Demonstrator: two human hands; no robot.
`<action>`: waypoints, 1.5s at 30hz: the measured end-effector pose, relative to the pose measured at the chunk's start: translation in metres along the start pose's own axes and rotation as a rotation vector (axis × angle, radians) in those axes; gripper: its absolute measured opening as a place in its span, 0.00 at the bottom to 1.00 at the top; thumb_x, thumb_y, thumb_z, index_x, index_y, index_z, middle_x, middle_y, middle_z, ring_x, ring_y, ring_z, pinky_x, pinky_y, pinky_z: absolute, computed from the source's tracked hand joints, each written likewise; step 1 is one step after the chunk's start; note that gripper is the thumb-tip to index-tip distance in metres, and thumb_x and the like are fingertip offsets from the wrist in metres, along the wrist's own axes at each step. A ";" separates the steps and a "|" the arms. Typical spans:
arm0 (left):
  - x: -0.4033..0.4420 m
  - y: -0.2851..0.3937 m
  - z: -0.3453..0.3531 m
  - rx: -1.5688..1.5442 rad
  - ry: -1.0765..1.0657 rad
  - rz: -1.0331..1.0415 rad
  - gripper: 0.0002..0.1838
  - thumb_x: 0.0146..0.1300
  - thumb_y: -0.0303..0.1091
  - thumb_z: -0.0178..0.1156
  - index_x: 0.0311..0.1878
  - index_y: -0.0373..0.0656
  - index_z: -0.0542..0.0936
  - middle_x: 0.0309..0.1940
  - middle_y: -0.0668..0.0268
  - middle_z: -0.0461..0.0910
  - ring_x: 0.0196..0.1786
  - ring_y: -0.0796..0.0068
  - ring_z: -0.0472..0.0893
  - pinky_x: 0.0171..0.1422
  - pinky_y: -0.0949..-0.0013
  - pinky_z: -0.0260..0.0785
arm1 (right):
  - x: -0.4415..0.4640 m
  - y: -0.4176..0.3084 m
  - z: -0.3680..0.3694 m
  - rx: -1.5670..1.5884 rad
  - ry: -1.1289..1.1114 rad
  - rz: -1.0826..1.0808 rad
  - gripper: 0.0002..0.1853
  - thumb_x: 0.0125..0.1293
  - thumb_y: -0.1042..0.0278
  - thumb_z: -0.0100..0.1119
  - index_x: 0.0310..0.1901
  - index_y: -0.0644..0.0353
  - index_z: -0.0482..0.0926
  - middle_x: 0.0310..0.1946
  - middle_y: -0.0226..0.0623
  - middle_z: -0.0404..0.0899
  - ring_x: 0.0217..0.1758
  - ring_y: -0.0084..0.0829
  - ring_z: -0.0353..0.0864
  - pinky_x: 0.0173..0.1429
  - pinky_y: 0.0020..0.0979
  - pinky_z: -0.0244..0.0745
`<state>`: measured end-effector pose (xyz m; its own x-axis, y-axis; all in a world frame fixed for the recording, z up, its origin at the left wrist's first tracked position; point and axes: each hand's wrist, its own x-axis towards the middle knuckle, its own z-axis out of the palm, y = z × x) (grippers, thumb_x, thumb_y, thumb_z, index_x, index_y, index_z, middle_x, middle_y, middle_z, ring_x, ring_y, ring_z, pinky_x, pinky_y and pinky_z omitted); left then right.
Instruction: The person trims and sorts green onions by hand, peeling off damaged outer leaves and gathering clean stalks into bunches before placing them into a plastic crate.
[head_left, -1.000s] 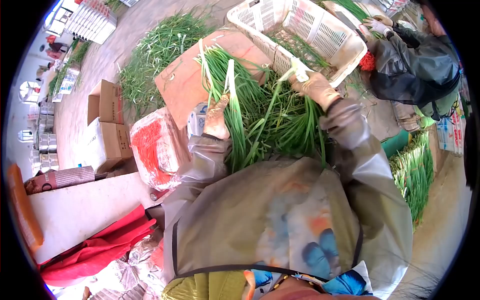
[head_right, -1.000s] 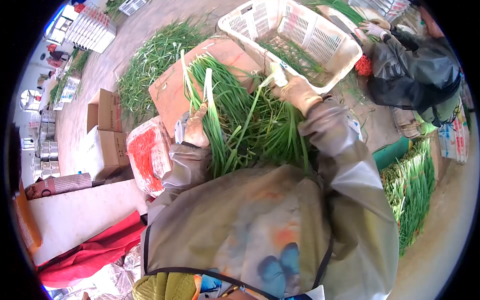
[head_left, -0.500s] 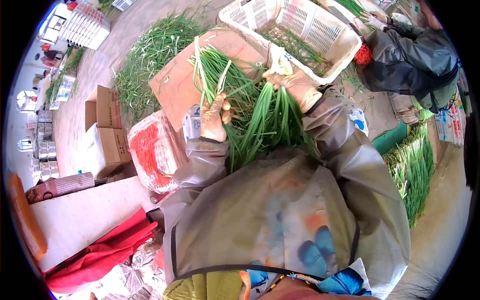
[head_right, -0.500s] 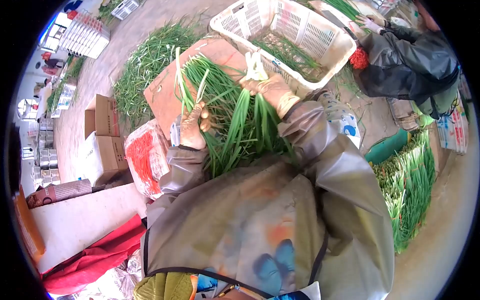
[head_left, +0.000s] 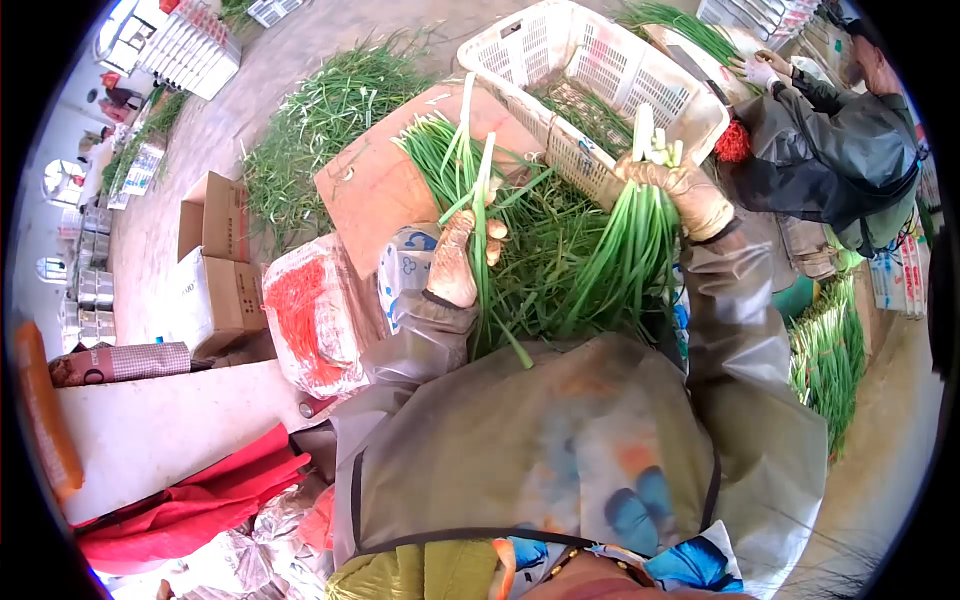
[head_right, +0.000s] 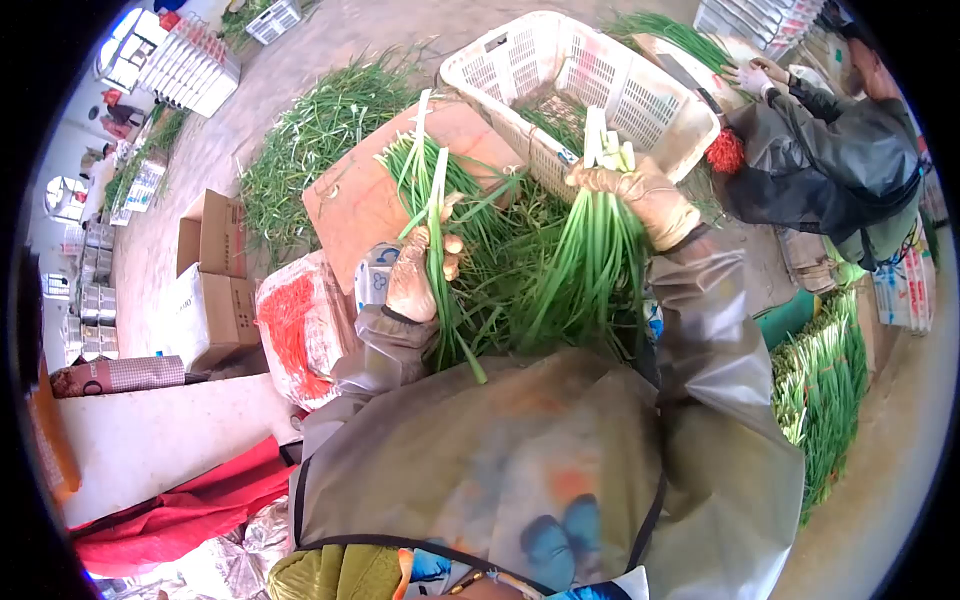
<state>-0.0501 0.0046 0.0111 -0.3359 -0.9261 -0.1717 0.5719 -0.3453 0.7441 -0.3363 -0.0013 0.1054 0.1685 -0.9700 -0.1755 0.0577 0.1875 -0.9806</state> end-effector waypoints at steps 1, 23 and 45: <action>0.003 0.001 0.000 0.046 0.012 -0.014 0.20 0.65 0.41 0.50 0.55 0.39 0.71 0.27 0.65 0.76 0.23 0.79 0.69 0.28 0.79 0.62 | 0.001 0.010 0.002 0.038 0.047 -0.071 0.12 0.51 0.67 0.64 0.36 0.63 0.77 0.29 0.31 0.77 0.32 0.21 0.75 0.39 0.22 0.69; 0.019 -0.015 0.019 0.201 0.006 -0.053 0.09 0.56 0.30 0.60 0.39 0.39 0.77 0.30 0.69 0.78 0.31 0.79 0.73 0.39 0.77 0.64 | 0.037 0.058 0.067 0.159 0.155 -0.161 0.14 0.50 0.72 0.67 0.38 0.68 0.77 0.29 0.35 0.80 0.30 0.23 0.77 0.34 0.21 0.72; -0.002 -0.033 0.020 0.458 -0.235 -0.290 0.15 0.65 0.42 0.50 0.40 0.38 0.76 0.24 0.68 0.72 0.16 0.80 0.67 0.19 0.80 0.58 | 0.033 0.020 0.032 0.284 0.093 0.018 0.14 0.55 0.70 0.61 0.44 0.66 0.77 0.29 0.30 0.79 0.26 0.19 0.75 0.30 0.18 0.69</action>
<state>-0.0833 0.0207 0.0000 -0.6170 -0.7272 -0.3009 0.0679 -0.4301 0.9002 -0.2983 -0.0245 0.0826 0.0816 -0.9737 -0.2129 0.3306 0.2280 -0.9158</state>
